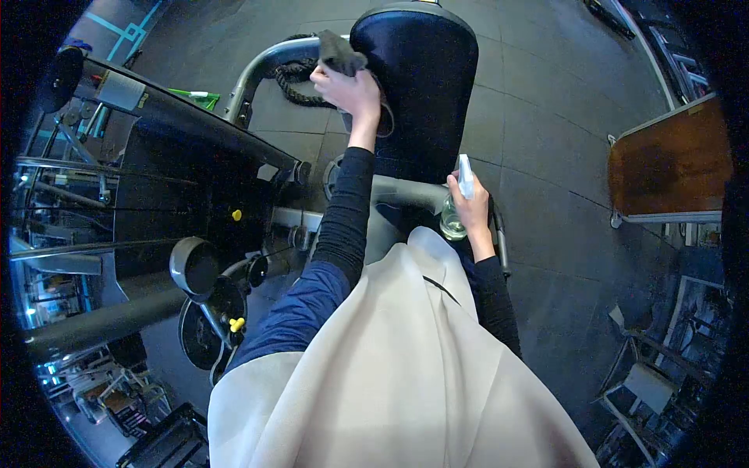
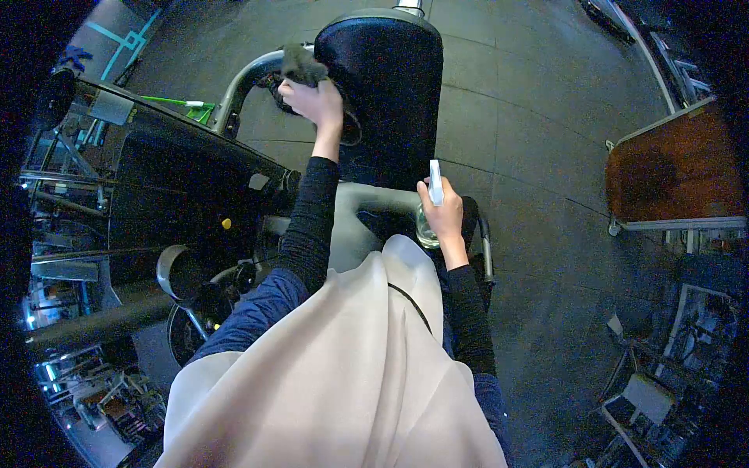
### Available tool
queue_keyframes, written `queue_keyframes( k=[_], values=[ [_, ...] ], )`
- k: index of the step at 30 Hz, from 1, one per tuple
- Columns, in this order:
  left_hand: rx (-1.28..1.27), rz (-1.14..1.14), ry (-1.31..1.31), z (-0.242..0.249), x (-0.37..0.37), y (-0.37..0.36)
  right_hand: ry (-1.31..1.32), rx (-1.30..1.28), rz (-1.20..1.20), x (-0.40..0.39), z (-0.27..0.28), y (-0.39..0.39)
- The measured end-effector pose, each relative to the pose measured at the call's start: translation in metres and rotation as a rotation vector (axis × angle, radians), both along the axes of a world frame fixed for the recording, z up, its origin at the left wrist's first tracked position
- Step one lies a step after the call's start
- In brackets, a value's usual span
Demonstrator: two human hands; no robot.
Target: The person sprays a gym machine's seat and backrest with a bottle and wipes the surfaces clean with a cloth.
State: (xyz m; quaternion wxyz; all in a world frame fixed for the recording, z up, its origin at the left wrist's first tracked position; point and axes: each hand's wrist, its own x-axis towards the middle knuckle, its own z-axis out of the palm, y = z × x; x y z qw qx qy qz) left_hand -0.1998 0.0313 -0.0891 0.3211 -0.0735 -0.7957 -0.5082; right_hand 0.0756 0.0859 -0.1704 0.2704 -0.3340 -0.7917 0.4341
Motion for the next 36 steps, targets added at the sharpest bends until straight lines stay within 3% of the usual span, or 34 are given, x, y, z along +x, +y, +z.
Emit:
queue_keyframes(
  k=[3, 6, 10, 13, 17, 21, 25, 28, 29, 31, 36],
  values=[
    [-0.137, -0.06, 0.131, 0.024, 0.031, 0.019, -0.044, -0.026, 0.015, -0.001, 0.003, -0.002],
    [-0.311, -0.281, 0.23, 0.03, 0.073, 0.048, -0.067, 0.002, 0.029, -0.004, -0.003, -0.002],
    [-0.396, -0.469, 0.492, 0.016, 0.1, 0.081, -0.075, -0.014, 0.014, -0.003, -0.003, -0.003],
    [-0.608, -0.528, 0.853, 0.006, 0.092, 0.081, -0.041, -0.019, 0.014, -0.003, -0.005, -0.004],
    [-0.513, -0.537, 0.631, 0.017, 0.066, 0.047, -0.033, -0.028, 0.011, -0.002, -0.006, 0.0],
    [-0.378, -0.365, 0.363, 0.018, 0.033, 0.007, 0.062, 0.043, -0.036, -0.002, -0.003, -0.001],
    [-0.181, -0.272, 0.215, -0.008, 0.011, -0.029, 0.023, -0.02, -0.045, 0.001, -0.003, 0.004],
    [-0.038, -0.278, 0.063, -0.049, 0.003, -0.066, 0.02, 0.235, 0.018, -0.003, -0.002, 0.013],
    [0.056, -0.383, 0.013, -0.067, -0.002, -0.084, 0.045, 0.237, 0.018, -0.009, 0.015, 0.006],
    [0.226, -0.395, -0.185, -0.083, 0.01, -0.113, 0.069, 0.066, 0.044, -0.021, 0.046, -0.002],
    [0.155, -0.418, -0.399, -0.097, 0.074, -0.174, 0.22, -0.102, 0.073, -0.065, 0.081, -0.01]
  ],
)
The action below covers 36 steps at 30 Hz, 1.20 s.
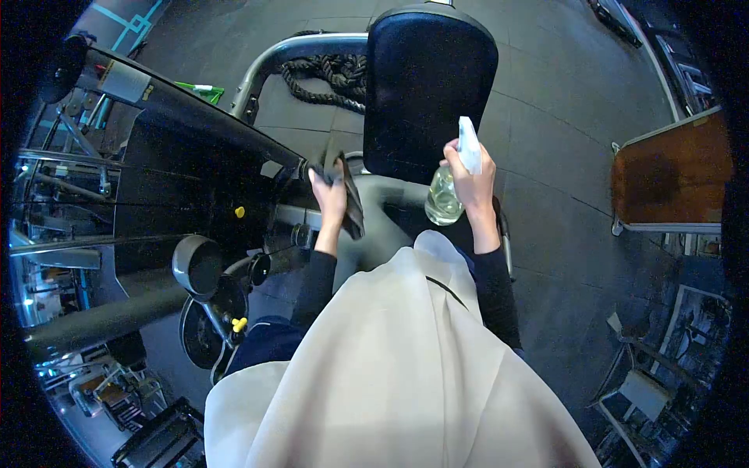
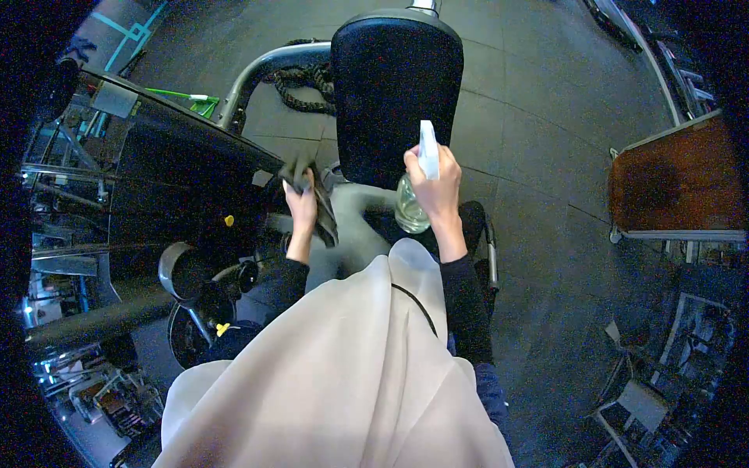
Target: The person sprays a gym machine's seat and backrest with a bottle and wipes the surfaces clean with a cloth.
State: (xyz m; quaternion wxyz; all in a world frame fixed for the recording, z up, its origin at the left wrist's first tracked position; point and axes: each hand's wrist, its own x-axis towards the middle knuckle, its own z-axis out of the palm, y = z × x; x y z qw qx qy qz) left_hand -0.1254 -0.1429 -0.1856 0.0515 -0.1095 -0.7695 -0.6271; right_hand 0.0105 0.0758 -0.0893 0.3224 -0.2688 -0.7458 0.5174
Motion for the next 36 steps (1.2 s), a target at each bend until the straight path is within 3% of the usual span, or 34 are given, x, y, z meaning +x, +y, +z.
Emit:
queue_keyframes(
  k=[3, 4, 7, 11, 15, 21, 26, 27, 30, 32, 34, 35, 36],
  values=[
    [-0.102, -0.062, -0.005, -0.035, 0.023, -0.026, -0.015, 0.07, -0.014, -0.02, 0.007, -0.005],
    [-0.018, -0.073, -0.051, -0.04, 0.031, -0.028, -0.053, 0.067, 0.001, -0.022, 0.014, -0.006],
    [-0.073, -0.067, -0.094, -0.042, 0.045, -0.031, -0.021, 0.081, 0.024, -0.028, 0.017, -0.01],
    [-0.099, -0.111, -0.112, -0.038, 0.039, -0.022, 0.092, 0.376, 0.068, -0.03, 0.012, -0.018],
    [-0.145, -0.159, -0.01, -0.029, 0.028, -0.005, -0.157, 0.263, 0.098, -0.024, 0.014, -0.028],
    [-0.123, -0.087, -0.191, -0.02, 0.038, 0.012, 0.003, 0.146, 0.053, -0.022, 0.018, -0.029],
    [-0.026, 0.071, -0.368, -0.006, 0.053, 0.034, -0.073, 0.094, -0.014, -0.004, -0.002, -0.012],
    [0.104, -0.009, -0.335, -0.02, 0.044, 0.039, -0.092, 0.093, -0.022, 0.002, -0.013, -0.005],
    [0.198, 0.107, -0.125, 0.007, 0.009, 0.077, -0.174, 0.067, -0.082, 0.028, -0.053, 0.014],
    [0.242, 0.123, 0.17, 0.036, -0.024, 0.103, -0.293, 0.241, -0.165, 0.049, -0.083, 0.02],
    [0.099, 0.177, 0.362, 0.073, -0.048, 0.124, -0.228, -0.059, -0.193, 0.07, -0.13, 0.035],
    [-0.001, 0.17, 0.446, 0.086, -0.056, 0.135, -0.134, -0.255, -0.21, 0.072, -0.114, 0.036],
    [-0.103, 0.159, 0.53, 0.096, -0.059, 0.147, -0.12, -0.286, -0.207, 0.075, -0.114, 0.041]
  ],
)
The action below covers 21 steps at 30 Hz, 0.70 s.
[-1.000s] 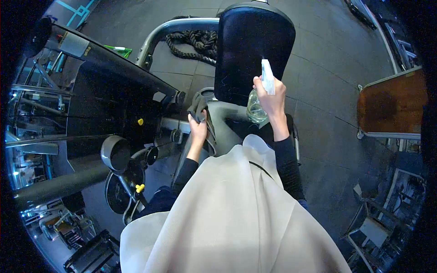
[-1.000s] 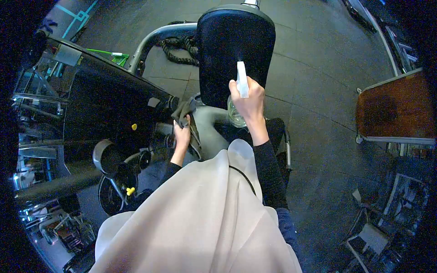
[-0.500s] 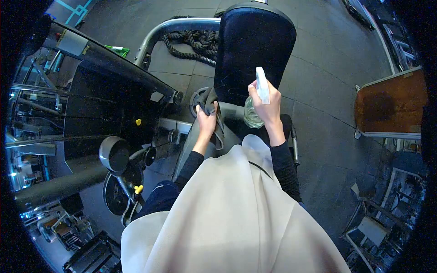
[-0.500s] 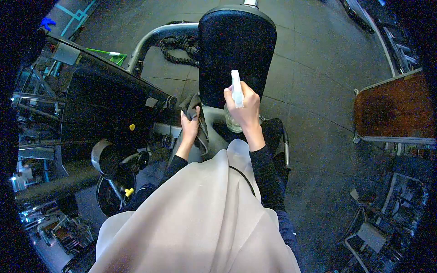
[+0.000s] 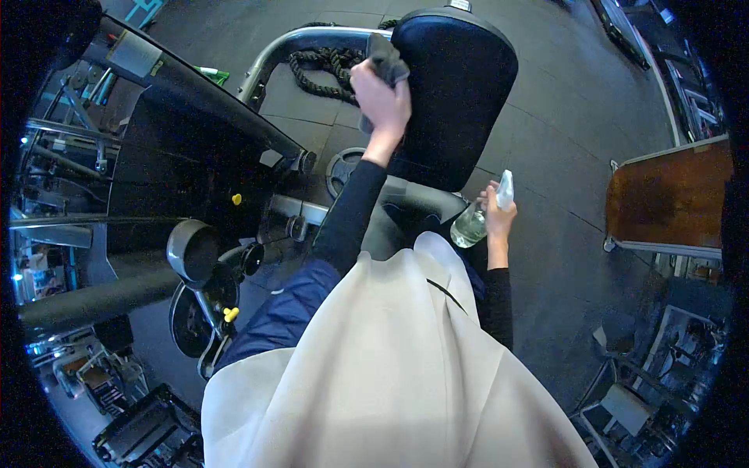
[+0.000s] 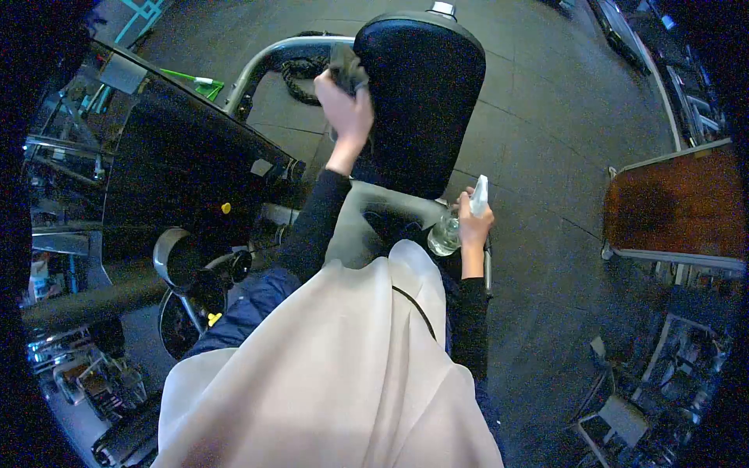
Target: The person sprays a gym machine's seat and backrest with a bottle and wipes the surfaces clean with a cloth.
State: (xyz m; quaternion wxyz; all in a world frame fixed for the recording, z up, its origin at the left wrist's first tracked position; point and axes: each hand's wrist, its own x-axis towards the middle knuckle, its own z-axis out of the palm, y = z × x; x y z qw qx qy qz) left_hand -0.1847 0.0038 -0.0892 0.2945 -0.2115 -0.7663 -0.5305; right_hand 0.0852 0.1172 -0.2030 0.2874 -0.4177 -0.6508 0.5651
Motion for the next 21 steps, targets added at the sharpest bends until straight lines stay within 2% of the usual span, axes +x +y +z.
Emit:
queue_keyframes(
  k=[1, 2, 4, 6, 8, 11, 15, 18, 21],
  values=[
    [-0.003, 0.068, -0.027, 0.009, 0.004, 0.015, -0.006, 0.039, 0.016, 0.002, -0.002, -0.002],
    [-0.049, 0.128, 0.05, 0.008, 0.01, 0.026, -0.01, 0.081, 0.031, 0.002, -0.005, -0.004],
    [-0.166, 0.139, 0.153, 0.01, 0.032, 0.042, -0.005, 0.248, -0.005, -0.005, -0.01, -0.007],
    [-0.216, -0.08, 0.221, 0.007, 0.054, 0.061, -0.066, 0.354, 0.017, -0.005, -0.011, -0.012],
    [-0.285, -0.13, 0.256, 0.01, 0.078, 0.082, -0.181, 0.412, 0.1, -0.006, -0.002, -0.013],
    [-0.271, -0.196, 0.392, 0.01, 0.091, 0.103, -0.201, 0.431, 0.092, -0.007, 0.0, -0.014],
    [-0.306, -0.201, 0.688, 0.007, 0.068, 0.091, -0.217, 0.495, 0.101, -0.011, -0.001, -0.011],
    [-0.222, -0.154, 0.541, 0.023, 0.024, 0.058, -0.108, 0.308, 0.061, -0.012, -0.002, -0.01],
    [-0.196, -0.031, 0.387, 0.039, -0.006, 0.02, -0.132, 0.301, 0.093, -0.013, 0.004, -0.012]
  ],
)
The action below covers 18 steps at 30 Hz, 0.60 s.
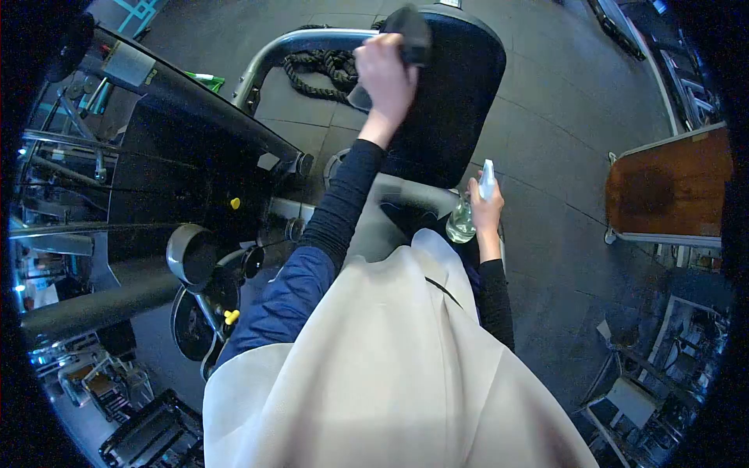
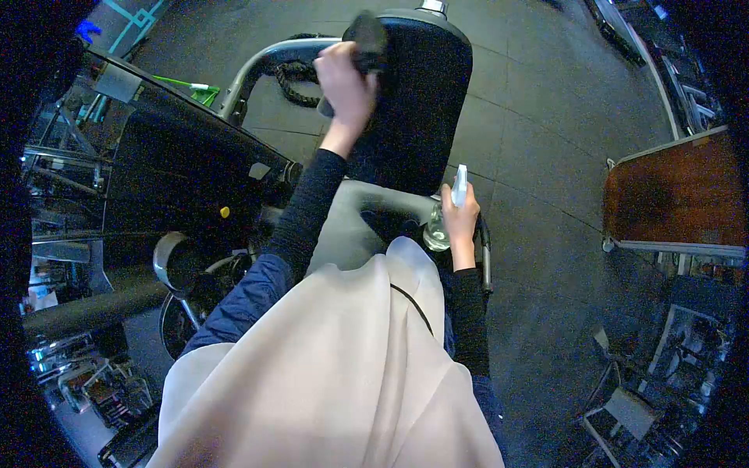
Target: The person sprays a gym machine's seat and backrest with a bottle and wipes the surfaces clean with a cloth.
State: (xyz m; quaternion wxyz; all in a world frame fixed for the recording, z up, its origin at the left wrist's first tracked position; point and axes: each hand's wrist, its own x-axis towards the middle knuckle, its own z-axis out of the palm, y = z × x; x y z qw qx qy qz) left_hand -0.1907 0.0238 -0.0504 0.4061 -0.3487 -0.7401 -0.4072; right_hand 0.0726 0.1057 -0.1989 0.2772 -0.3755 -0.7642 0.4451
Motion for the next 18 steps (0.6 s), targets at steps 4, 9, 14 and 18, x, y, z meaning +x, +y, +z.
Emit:
queue_keyframes(
  k=[4, 9, 14, 18],
  values=[
    [0.194, 0.034, -0.075, -0.005, -0.013, 0.001, -0.009, 0.056, 0.002, 0.0, -0.009, 0.003],
    [-0.041, 0.014, 0.071, -0.004, 0.041, 0.062, -0.017, 0.05, 0.005, 0.003, -0.003, -0.001],
    [0.019, -0.093, 0.12, -0.01, 0.086, 0.11, -0.124, 0.124, -0.011, 0.004, 0.017, -0.01],
    [-0.063, -0.154, 0.229, -0.008, 0.08, 0.099, -0.1, 0.096, 0.005, -0.001, 0.024, -0.013]
  ],
)
